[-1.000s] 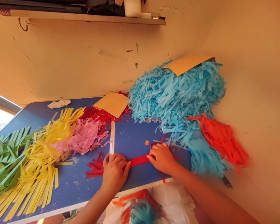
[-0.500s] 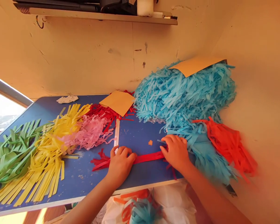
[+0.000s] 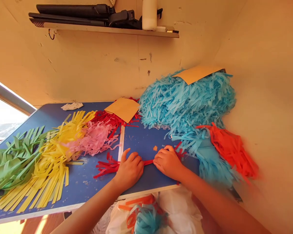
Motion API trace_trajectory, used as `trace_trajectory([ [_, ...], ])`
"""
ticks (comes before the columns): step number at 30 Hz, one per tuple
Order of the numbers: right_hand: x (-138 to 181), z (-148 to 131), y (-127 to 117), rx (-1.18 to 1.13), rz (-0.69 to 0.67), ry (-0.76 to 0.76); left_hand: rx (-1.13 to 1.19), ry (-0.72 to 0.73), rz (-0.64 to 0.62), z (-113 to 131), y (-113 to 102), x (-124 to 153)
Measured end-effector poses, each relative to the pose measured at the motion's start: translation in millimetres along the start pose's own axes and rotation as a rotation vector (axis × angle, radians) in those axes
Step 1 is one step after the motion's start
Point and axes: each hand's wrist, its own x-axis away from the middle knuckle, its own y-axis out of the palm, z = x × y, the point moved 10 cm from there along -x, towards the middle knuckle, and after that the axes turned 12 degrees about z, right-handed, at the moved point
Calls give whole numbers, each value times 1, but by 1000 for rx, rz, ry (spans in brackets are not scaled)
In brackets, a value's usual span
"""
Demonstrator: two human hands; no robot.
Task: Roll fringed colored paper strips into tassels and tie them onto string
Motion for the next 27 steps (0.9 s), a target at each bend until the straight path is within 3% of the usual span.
trace_trajectory([
  [5,-1,-21,0,107,52,-35,-22,25,95,1,-6,4],
  [8,7,-31,5,194,98,-87,-41,31,89,2,-10,10],
  [15,28,-2,5,99,76,-27,-39,-24,-5,-8,-12,34],
  [23,27,31,15,-112,-59,276,222,-372,-62,-50,-4,39],
  [27,26,38,16,-149,-116,381,204,-437,-75,-56,-5,40],
])
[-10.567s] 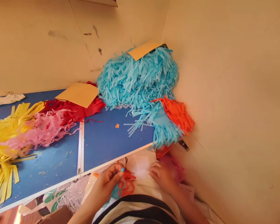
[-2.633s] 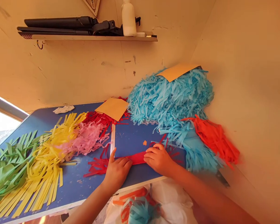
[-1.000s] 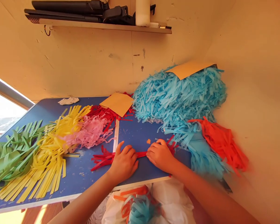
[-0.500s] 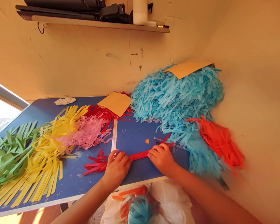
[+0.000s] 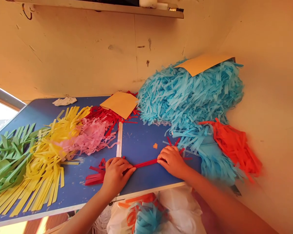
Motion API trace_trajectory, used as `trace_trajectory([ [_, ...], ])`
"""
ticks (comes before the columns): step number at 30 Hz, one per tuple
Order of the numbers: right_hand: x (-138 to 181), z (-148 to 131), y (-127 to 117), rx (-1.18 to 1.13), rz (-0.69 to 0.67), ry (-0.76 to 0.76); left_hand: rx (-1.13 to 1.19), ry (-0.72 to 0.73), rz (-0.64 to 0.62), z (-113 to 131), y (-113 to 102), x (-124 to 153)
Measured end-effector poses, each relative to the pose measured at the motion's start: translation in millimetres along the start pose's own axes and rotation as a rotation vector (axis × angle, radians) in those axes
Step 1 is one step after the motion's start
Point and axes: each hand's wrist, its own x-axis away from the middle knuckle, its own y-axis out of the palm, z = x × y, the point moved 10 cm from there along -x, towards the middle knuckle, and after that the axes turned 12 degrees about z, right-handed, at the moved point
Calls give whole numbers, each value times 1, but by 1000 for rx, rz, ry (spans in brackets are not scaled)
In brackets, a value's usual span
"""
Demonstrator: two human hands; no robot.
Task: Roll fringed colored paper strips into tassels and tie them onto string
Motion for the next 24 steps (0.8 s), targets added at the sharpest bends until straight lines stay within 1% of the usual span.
trace_trajectory([
  [3,-3,1,-2,6,-10,40,-26,-17,2,2,0,-2],
  [6,-7,3,-2,27,-29,86,-60,-16,-21,4,3,-5],
  [12,-17,8,7,84,-131,168,-91,14,-94,8,7,-15],
  [14,-19,9,7,115,-159,179,-137,57,-105,13,6,-17],
  [16,-21,6,0,154,-124,152,-166,166,-95,24,6,-18],
  [17,-22,0,-4,170,-86,104,-170,234,-89,31,6,-16],
  [18,-23,-9,-8,176,-47,26,-168,296,-81,36,7,-14],
  [20,-19,-34,-9,174,0,-187,-165,370,-65,43,8,-10],
  [22,-11,-57,-2,174,4,-397,-164,382,-61,42,10,-8],
  [24,-5,-71,4,205,32,-533,-152,383,-58,41,10,-8],
])
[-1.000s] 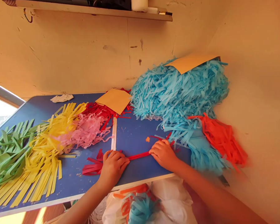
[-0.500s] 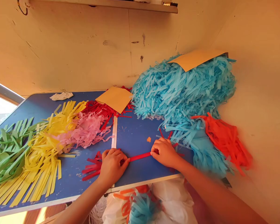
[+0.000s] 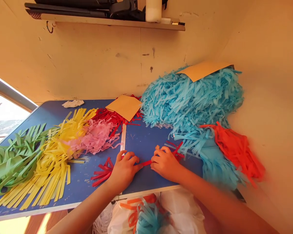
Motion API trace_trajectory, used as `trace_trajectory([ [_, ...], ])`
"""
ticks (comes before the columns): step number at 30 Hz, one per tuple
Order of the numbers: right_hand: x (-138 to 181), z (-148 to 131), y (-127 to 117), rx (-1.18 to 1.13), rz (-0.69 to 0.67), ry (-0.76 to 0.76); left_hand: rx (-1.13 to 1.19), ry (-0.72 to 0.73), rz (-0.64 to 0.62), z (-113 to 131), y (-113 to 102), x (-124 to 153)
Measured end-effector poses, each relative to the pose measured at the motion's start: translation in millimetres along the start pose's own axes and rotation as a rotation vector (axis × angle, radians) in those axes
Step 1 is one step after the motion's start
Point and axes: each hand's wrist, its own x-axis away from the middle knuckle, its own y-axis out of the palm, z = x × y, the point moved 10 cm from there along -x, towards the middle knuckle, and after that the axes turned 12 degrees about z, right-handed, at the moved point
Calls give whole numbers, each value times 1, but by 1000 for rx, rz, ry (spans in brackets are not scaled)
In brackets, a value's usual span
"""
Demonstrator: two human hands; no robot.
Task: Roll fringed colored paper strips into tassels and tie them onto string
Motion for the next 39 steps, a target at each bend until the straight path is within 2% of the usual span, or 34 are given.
trace_trajectory([
  [4,-3,-8,4,81,74,-93,15,-5,39,-1,-4,-2],
  [11,-8,-10,19,138,29,-196,-18,-25,34,9,-5,-12],
  [17,-14,4,13,43,53,5,-130,53,165,24,-7,-16],
  [21,-8,-3,8,104,101,-17,-114,46,222,20,-12,-7],
  [23,0,-3,3,127,151,-41,-117,67,216,20,-12,1],
  [26,17,10,-5,66,226,3,-110,53,179,14,-13,14],
  [29,29,27,-7,-89,225,108,-36,-10,148,4,-13,23],
  [34,37,57,4,-314,113,420,168,-217,85,-16,-5,25],
  [39,36,60,8,-338,54,480,202,-390,19,-27,5,29],
])
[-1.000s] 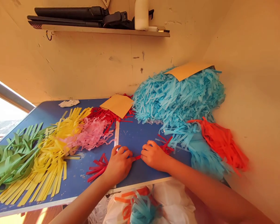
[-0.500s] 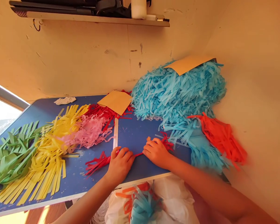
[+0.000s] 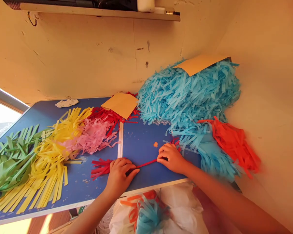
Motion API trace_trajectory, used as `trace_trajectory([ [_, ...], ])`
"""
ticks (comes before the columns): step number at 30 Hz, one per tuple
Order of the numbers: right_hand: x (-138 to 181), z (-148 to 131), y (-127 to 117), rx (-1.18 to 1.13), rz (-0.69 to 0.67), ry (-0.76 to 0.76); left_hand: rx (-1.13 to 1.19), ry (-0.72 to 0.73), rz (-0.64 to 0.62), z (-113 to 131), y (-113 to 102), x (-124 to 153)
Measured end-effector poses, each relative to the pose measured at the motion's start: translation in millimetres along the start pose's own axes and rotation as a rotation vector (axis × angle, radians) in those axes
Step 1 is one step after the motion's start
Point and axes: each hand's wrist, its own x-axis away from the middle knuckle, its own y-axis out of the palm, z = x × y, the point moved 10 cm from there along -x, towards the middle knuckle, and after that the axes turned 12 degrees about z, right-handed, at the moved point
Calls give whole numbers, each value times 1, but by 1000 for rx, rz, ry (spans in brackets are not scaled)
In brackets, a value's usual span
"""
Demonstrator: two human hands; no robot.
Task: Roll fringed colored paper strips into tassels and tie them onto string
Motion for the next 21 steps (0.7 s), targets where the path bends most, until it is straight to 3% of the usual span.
trace_trajectory([
  [6,-5,4,5,59,-91,123,-101,-71,14,6,-1,-6],
  [11,-13,4,15,166,-227,194,-147,-64,-49,12,5,-11],
  [18,-16,3,17,235,-270,178,-262,367,-36,49,5,-6],
  [21,-14,-17,8,299,-128,54,-291,406,-30,53,6,-8],
])
